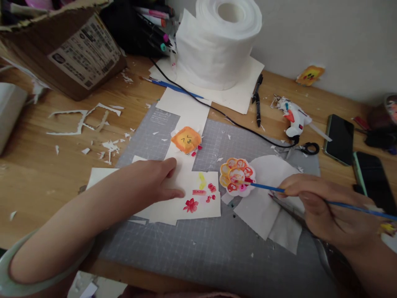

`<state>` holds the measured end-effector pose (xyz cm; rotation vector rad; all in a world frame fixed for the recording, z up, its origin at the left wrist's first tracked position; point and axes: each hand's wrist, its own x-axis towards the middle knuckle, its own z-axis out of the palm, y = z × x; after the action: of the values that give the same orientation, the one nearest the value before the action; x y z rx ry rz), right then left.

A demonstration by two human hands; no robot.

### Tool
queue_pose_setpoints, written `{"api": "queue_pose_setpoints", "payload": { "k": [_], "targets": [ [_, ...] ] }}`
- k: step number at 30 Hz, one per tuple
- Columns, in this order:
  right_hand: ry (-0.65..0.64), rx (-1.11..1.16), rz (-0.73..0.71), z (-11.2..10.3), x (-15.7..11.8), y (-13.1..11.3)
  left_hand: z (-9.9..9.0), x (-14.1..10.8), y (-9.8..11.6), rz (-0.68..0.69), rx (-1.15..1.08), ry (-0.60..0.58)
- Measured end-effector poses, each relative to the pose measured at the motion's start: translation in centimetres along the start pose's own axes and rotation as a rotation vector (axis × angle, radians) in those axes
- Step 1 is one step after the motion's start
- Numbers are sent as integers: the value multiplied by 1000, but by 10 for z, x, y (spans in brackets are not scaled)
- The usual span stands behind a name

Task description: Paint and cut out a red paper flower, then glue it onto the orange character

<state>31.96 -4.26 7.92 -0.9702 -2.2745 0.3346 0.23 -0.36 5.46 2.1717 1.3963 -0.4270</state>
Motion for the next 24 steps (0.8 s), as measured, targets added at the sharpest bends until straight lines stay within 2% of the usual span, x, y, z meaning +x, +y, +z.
{"api": "queue_pose_setpoints", "payload": {
  "k": [4, 14, 24],
  "targets": [
    [-36, 17, -47, 0, 3, -3, 0, 1, 1, 1, 7, 2],
    [-11, 33, -30, 1, 7, -4, 6, 1, -6, 24, -4, 40],
    [-77, 56, 6, 1, 3, 1, 2, 1, -2, 8, -6, 19]
  ]
}}
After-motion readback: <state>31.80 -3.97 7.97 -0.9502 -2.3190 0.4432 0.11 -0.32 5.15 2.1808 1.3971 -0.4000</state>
